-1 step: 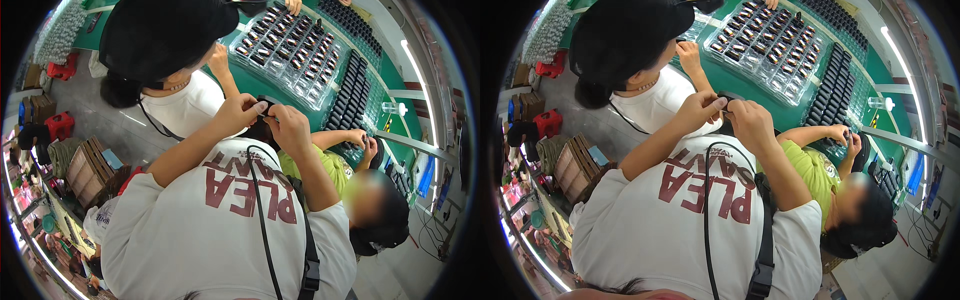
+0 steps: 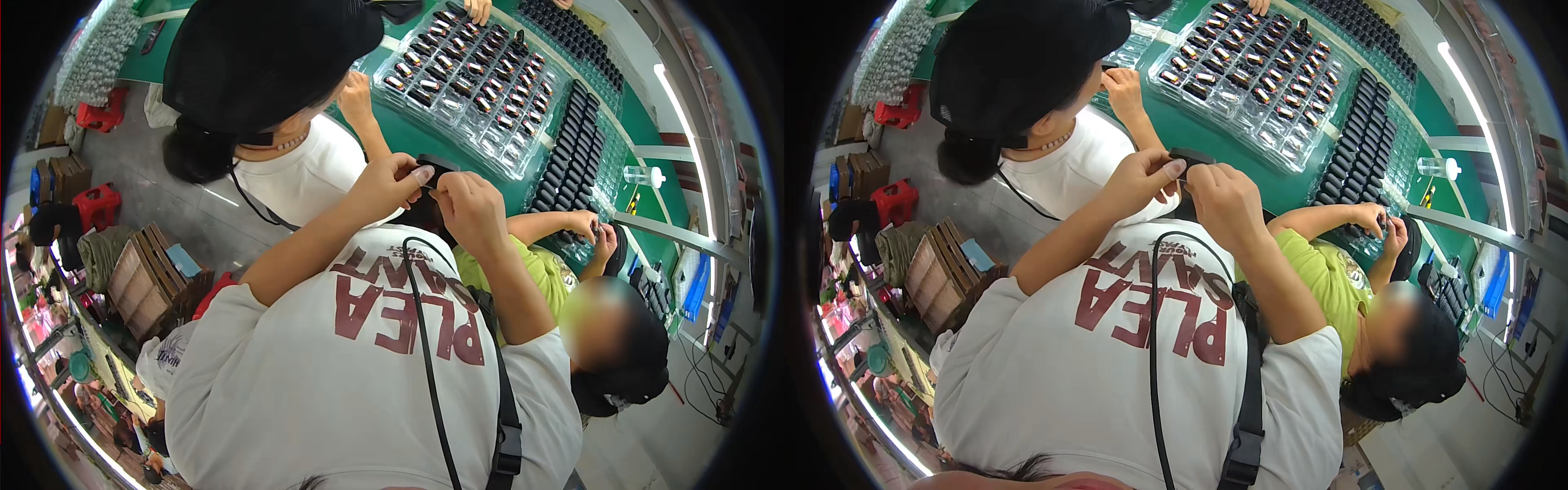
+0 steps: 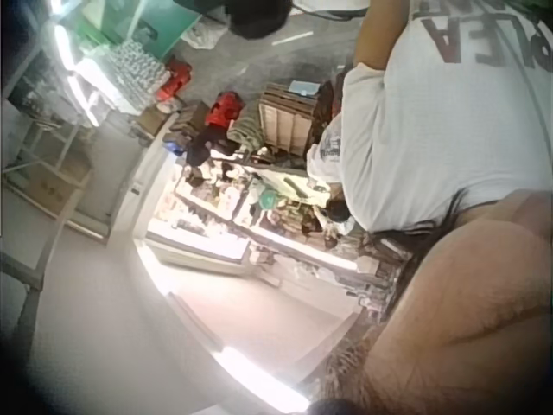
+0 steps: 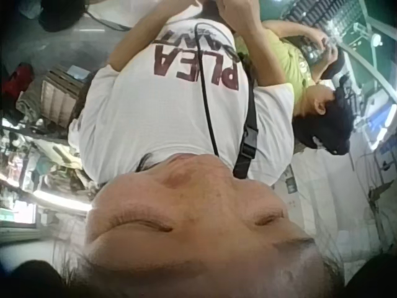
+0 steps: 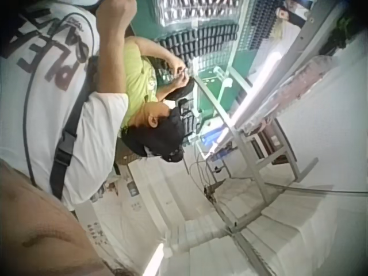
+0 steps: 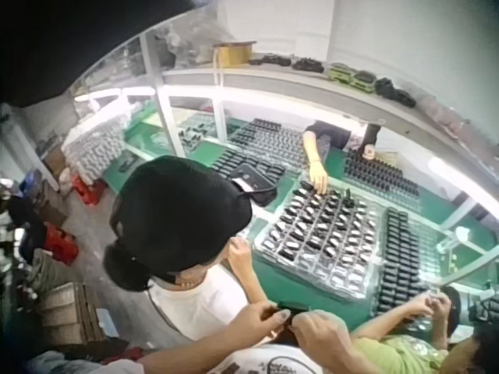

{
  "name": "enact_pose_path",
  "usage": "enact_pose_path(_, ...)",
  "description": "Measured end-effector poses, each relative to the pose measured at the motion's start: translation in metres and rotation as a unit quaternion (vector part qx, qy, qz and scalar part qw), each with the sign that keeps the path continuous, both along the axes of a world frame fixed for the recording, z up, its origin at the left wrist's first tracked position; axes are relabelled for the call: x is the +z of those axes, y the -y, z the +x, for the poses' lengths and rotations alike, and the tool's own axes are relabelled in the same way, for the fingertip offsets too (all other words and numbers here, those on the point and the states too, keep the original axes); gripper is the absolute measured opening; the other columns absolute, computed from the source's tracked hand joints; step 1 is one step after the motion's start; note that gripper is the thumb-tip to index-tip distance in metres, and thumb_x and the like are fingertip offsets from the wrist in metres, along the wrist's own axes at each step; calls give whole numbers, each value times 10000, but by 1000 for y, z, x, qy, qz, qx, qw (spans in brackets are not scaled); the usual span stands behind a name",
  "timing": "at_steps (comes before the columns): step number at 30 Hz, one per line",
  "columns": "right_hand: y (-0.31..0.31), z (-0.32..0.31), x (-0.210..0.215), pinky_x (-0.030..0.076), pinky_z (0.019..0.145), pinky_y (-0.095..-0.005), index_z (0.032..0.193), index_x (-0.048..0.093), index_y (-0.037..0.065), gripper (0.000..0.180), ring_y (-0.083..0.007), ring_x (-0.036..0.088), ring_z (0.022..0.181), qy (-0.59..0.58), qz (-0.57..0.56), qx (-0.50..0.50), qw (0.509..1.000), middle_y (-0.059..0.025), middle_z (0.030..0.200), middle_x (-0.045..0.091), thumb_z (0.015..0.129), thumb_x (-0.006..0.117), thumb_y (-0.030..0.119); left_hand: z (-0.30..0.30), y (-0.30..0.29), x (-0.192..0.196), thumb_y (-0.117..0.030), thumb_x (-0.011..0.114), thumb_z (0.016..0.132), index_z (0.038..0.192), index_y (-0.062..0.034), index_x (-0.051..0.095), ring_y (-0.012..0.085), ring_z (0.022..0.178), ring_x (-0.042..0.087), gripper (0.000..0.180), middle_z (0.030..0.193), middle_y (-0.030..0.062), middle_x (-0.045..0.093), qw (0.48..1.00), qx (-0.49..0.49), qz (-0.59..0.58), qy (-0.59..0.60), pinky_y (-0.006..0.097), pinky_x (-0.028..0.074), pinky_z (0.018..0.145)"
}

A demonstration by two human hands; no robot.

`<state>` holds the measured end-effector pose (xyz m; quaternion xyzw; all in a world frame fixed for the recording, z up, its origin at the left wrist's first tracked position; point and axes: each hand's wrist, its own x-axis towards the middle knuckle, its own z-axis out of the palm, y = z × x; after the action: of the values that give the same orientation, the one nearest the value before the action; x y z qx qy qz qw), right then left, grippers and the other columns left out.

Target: The recorder is assembling small electronic components, possibly earbud cases, at a factory workbench.

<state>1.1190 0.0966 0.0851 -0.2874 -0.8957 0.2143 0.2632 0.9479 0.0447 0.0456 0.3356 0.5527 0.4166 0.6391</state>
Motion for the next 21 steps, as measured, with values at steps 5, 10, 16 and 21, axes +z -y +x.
enact_pose_path(5, -7, 7, 10, 497, 698, -337, 933, 615, 44, 209, -242, 622, 824, -112, 131, -72, 982, -96, 912, 635, 731, 666, 26, -5, 6, 0, -257, 608, 896, 999, 18, 583, 93, 677, 582, 295, 766, 40, 609, 997, 52, 38, 50, 229, 488, 591)
enact_pose_path(10, -16, 17, -11, 482, 725, -308, 1168, 566, 13, 370, -158, 600, 879, -82, -463, -28, 882, -103, 1056, 636, 830, 668, 123, -3, 13, 3, -132, 568, 913, 1183, 21, 517, 109, 841, 600, 315, 969, 65, 614, 993, -28, 116, 6, 235, 494, 726)
enact_pose_path(16, -7, 16, 6, 481, 720, -347, 1167, 556, 23, 370, -257, 615, 834, 16, -303, 54, 951, -157, 972, 625, 810, 644, 73, -6, 20, 13, -68, 634, 817, 1161, 3, 529, 228, 797, 625, 367, 921, 145, 632, 942, -75, 278, -171, 315, 496, 741)
enact_pose_path(21, 5, 10, 0, 499, 729, -399, 1068, 587, 31, 382, -338, 611, 867, -9, -87, 24, 996, -160, 973, 630, 691, 625, -24, 4, 27, 4, 25, 623, 718, 1136, 2, 546, 321, 822, 617, 426, 950, 181, 627, 902, -15, 331, -276, 358, 496, 741)
